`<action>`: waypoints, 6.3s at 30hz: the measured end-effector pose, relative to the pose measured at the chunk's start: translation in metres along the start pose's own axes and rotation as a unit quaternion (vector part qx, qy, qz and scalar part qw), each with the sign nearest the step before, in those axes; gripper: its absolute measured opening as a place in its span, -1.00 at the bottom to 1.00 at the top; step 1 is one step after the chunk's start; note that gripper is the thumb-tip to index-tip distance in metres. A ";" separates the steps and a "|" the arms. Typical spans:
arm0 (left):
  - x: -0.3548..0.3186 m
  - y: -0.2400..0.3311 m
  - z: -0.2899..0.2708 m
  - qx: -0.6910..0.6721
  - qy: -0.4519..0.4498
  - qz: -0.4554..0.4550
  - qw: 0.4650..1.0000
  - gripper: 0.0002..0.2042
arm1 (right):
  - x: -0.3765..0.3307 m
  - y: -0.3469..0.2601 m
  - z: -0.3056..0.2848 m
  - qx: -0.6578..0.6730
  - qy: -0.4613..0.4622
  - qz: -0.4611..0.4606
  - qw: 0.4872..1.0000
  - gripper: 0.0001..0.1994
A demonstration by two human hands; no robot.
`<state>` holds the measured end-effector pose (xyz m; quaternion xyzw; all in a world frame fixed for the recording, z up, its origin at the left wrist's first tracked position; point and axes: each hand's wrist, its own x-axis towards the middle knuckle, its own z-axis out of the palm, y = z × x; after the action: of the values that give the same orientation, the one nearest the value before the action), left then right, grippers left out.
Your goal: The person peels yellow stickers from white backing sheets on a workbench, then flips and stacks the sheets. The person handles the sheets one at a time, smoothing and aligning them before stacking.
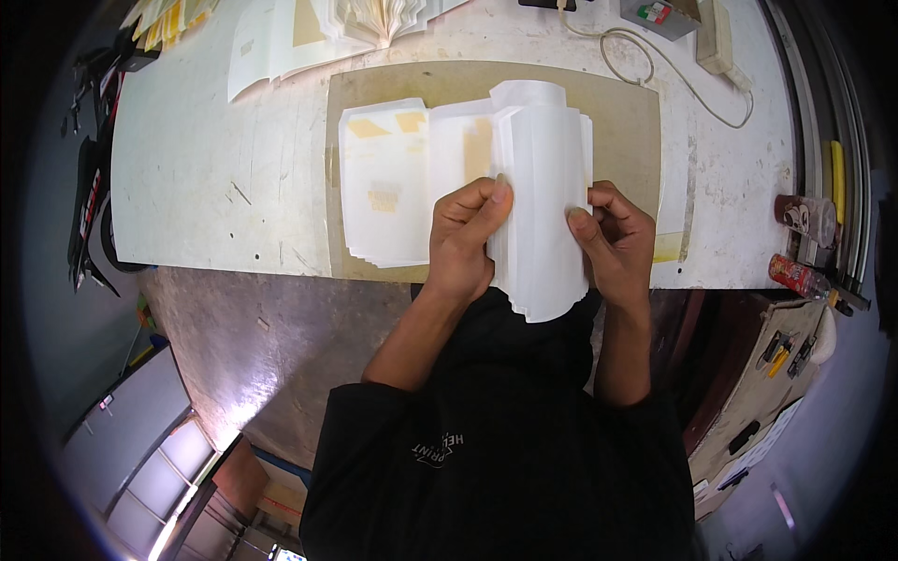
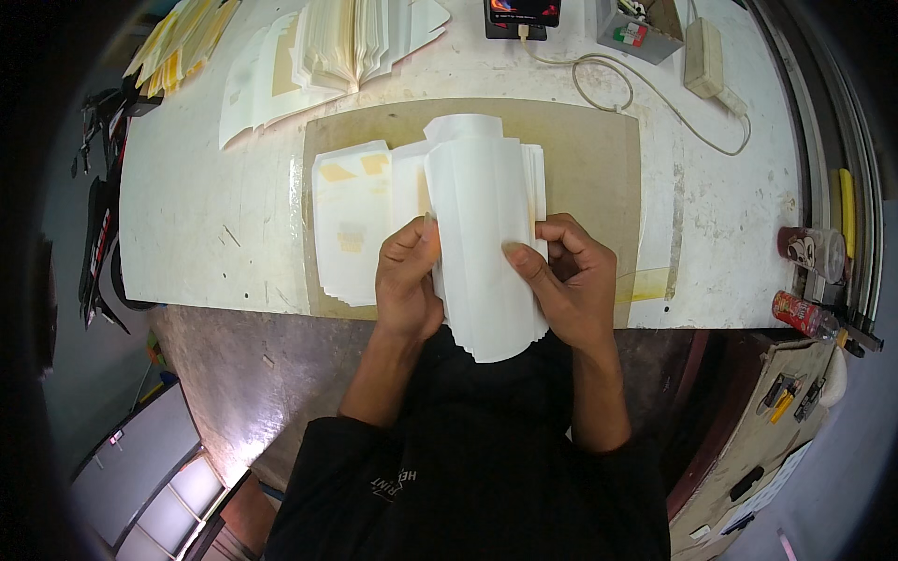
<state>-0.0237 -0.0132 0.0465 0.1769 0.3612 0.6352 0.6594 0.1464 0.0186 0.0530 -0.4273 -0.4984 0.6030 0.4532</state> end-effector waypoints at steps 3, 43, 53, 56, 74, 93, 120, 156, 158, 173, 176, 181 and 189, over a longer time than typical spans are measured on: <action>-0.001 0.003 0.005 0.089 0.024 0.043 0.995 -0.76 | 0.000 0.000 -0.001 -0.002 -0.005 0.011 1.000 -0.87; -0.003 0.009 0.006 0.215 0.065 0.122 0.967 -0.89 | -0.002 0.000 0.007 -0.022 0.032 -0.009 0.999 -0.83; -0.002 0.008 -0.003 0.156 0.041 0.103 0.981 -0.81 | 0.000 -0.001 0.005 0.014 0.017 0.037 0.999 -0.85; -0.003 0.010 -0.006 0.152 0.034 0.082 0.984 -0.84 | 0.001 0.000 0.004 0.008 0.018 0.034 0.999 -0.87; -0.002 -0.003 -0.015 0.124 0.040 0.059 0.990 -0.86 | -0.002 0.000 0.006 -0.038 0.025 -0.030 0.999 -0.76; 0.005 0.031 -0.068 0.092 0.059 0.123 0.986 -0.85 | 0.001 0.018 -0.013 -0.014 0.084 0.106 0.991 -0.78; 0.019 -0.001 -0.048 0.097 0.079 0.045 0.991 -0.90 | 0.019 0.053 -0.019 -0.648 -0.060 -0.122 0.749 -0.14; 0.001 0.009 -0.005 0.117 -0.004 0.070 0.991 -0.86 | -0.001 -0.001 0.003 -0.005 0.091 0.067 0.994 -0.87; -0.001 0.009 -0.005 0.154 -0.001 0.073 0.985 -0.89 | -0.005 0.000 0.008 -0.081 0.102 0.008 0.991 -0.87; -0.001 0.013 0.003 0.171 0.046 0.050 0.983 -0.88 | -0.004 0.002 -0.003 0.054 0.050 0.100 0.992 -0.88; -0.002 0.015 -0.008 0.164 0.029 0.032 0.985 -0.88 | -0.001 -0.001 -0.003 0.059 0.054 0.105 0.991 -0.90; 0.001 0.030 -0.015 0.103 0.101 0.054 0.988 -0.86 | 0.003 0.009 -0.005 -0.033 0.110 0.038 0.993 -0.94; -0.004 0.011 -0.007 0.190 0.035 0.082 0.978 -0.85 | 0.003 -0.007 0.005 -0.103 -0.020 -0.082 0.991 -0.88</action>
<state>-0.0357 -0.0174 0.0502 0.3056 0.4827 0.6123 0.5465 0.1418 0.0206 0.0600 -0.4171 -0.5999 0.5175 0.4453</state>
